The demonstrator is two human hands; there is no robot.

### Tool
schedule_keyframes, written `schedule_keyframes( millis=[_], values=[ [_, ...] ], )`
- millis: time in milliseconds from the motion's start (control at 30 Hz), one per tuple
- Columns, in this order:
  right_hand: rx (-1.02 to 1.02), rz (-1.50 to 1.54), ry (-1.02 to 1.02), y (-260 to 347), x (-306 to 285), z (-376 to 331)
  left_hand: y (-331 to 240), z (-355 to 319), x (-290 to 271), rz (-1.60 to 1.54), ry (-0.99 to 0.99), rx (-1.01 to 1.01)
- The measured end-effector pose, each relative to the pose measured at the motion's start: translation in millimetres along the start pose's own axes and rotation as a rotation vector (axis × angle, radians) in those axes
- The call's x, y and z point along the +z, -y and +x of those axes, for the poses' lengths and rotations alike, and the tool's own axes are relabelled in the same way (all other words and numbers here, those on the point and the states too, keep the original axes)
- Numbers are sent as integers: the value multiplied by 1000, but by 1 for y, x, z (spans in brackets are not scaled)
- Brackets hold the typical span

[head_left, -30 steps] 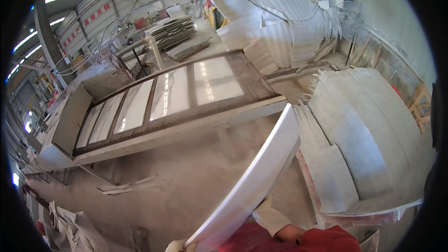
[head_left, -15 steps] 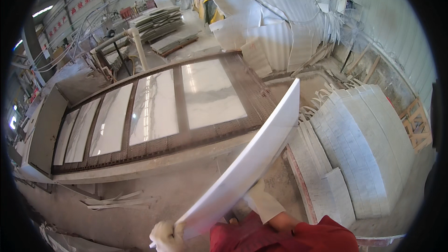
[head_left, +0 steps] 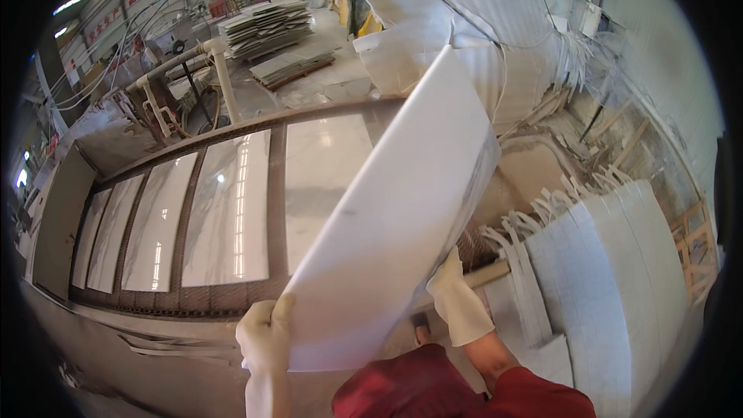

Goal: The person repeatedly picks up large white rectangular tiles from a wooden rack and places them onto a moving conveyor belt. The person walks back and forth between the rack and the conveyor, handling one tile at a time with gloved hands.

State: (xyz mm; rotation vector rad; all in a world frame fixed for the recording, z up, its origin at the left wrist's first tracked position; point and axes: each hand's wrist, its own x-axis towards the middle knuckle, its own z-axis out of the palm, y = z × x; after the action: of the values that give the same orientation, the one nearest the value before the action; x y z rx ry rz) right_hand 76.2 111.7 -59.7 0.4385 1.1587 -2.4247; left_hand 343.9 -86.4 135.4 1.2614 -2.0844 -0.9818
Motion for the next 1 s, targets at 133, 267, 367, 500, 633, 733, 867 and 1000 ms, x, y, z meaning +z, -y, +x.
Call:
schedule_keyframes(
  millis=[133,267,367,500,633,733,867,1000],
  values=[
    [6,-287,-117,64,25,72,-62,41,77,57,54,-210],
    [107,-591,-295,129,30,119,-91,67,146,109,174,-295],
    [185,-469,-323,172,28,179,-88,81,211,59,221,-456],
    [193,-600,-313,189,16,240,-58,81,285,-49,211,-584],
    [193,-681,-311,183,0,291,-33,80,335,-200,193,-701],
    [267,-697,-244,187,-13,322,-30,84,356,-114,212,-579],
    [134,-772,-316,181,-10,351,-42,81,376,-220,234,-667],
    [189,-856,-278,192,0,360,-55,78,390,-174,208,-639]
  ],
)
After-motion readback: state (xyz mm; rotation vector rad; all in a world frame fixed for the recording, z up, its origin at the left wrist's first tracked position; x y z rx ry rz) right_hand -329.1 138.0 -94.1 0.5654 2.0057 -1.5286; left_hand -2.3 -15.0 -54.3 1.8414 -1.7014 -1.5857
